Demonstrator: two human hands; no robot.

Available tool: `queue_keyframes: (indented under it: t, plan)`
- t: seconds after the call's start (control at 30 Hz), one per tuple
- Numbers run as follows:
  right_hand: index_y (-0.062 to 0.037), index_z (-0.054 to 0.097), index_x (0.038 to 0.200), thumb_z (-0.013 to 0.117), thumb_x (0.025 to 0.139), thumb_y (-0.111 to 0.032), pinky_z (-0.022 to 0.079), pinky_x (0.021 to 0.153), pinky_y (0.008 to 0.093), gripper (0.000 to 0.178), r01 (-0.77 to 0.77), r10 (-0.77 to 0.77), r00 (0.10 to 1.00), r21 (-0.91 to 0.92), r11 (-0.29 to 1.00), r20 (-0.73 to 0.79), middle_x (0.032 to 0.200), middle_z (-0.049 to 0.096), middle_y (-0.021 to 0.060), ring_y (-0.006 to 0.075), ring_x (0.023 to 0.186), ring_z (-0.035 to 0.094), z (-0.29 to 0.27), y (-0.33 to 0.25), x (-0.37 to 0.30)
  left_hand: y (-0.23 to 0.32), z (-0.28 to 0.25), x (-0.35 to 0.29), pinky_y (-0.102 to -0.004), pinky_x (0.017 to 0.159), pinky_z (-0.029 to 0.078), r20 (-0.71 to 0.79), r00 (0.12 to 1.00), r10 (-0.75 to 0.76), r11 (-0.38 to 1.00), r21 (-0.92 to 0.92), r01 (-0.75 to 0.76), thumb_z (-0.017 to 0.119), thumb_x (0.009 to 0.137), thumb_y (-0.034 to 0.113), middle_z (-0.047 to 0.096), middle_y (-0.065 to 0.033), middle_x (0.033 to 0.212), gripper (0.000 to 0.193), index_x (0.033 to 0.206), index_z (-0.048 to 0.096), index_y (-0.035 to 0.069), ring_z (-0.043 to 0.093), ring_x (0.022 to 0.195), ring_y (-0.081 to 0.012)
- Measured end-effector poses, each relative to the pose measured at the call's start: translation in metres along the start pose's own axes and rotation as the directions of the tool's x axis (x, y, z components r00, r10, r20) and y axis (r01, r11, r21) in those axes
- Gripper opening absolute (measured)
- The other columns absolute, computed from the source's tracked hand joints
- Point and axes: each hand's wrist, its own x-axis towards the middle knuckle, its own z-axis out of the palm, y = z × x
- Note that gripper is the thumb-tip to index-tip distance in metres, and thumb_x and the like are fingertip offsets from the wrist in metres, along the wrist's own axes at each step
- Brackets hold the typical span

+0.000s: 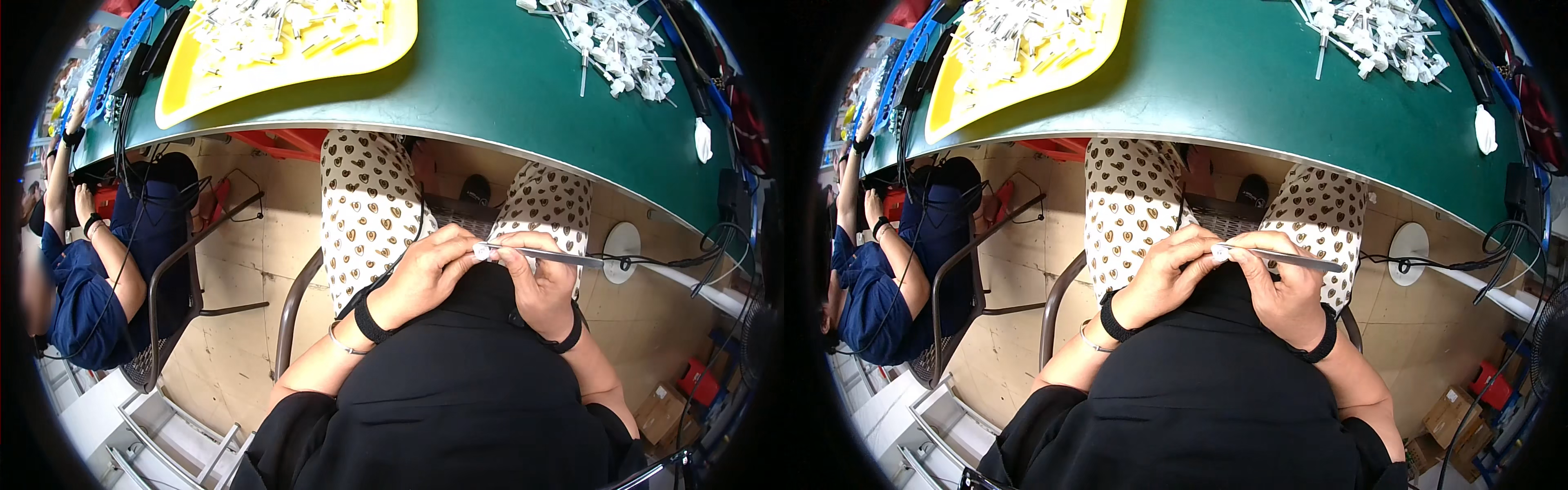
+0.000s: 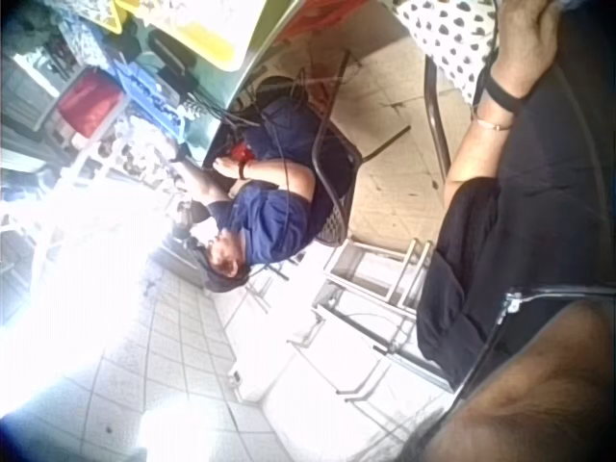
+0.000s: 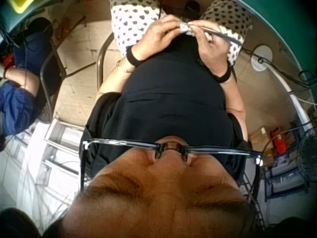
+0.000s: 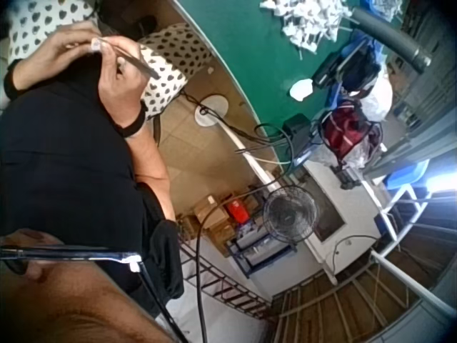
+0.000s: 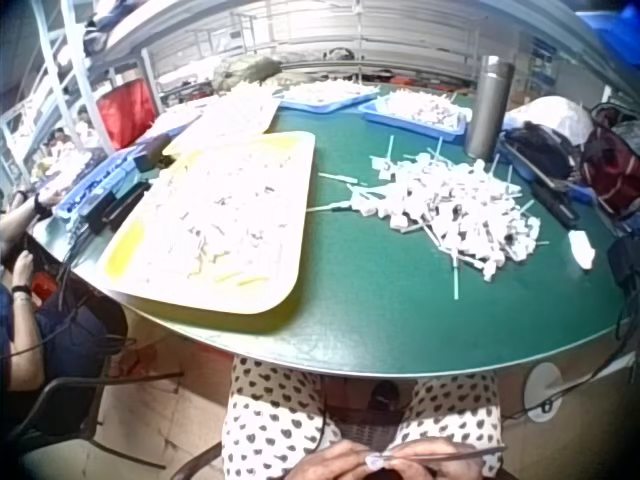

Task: The person sits at a green workbench and uses tweezers to manipulate small white plastic components. They repeatedly pick up a component, adjust it with the tool, and place it into a yellow tray. The task involves repetitive handling of small parts in a manufacturing or assembly setting.

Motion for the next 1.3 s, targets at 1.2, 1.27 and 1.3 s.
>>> queue_keyframes:
  t: [1.2,1.27,1.3]
  plan:
    - [0.0029,0.071,0.111,0.076,0.098,-0.003,0.056,0.081,0.0304,0.015,0.012,-0.008,0.996,0.037,0.999,-0.092,0.102,0.074,0.0126,0.0185,0.089,0.070,-0.011,-0.010,0.000,-0.001,-0.003,-0.001,-0.0328,0.081,0.059,-0.024,0.998,-0.049,0.998,-0.047,0.048,0.070,0.098,-0.003,0.072,-0.0111,0.103,0.026,0.124,0.072,0.000,0.072,0.091,-0.0227]
    - [0.0029,0.070,0.110,0.077,0.097,-0.003,0.055,0.081,0.0295,0.016,-0.015,0.019,0.996,0.047,0.999,-0.085,0.103,0.073,0.0123,0.0175,0.088,0.068,-0.013,-0.008,-0.001,0.008,-0.002,-0.002,-0.0299,0.077,0.059,-0.038,0.982,-0.182,0.976,-0.127,0.176,0.070,0.099,-0.003,0.073,-0.0109,0.104,0.029,0.127,0.072,-0.001,0.072,0.086,-0.0170]
    - [0.0028,0.070,0.110,0.077,0.097,-0.003,0.055,0.081,0.0297,0.016,-0.038,0.044,0.995,0.061,0.997,-0.094,0.102,0.073,0.0123,0.0175,0.088,0.068,-0.014,-0.007,-0.002,0.008,-0.001,-0.002,-0.0293,0.076,0.059,-0.039,0.986,-0.159,0.980,-0.124,0.153,0.069,0.099,-0.003,0.073,-0.0106,0.104,0.030,0.129,0.071,-0.001,0.071,0.085,-0.0158]
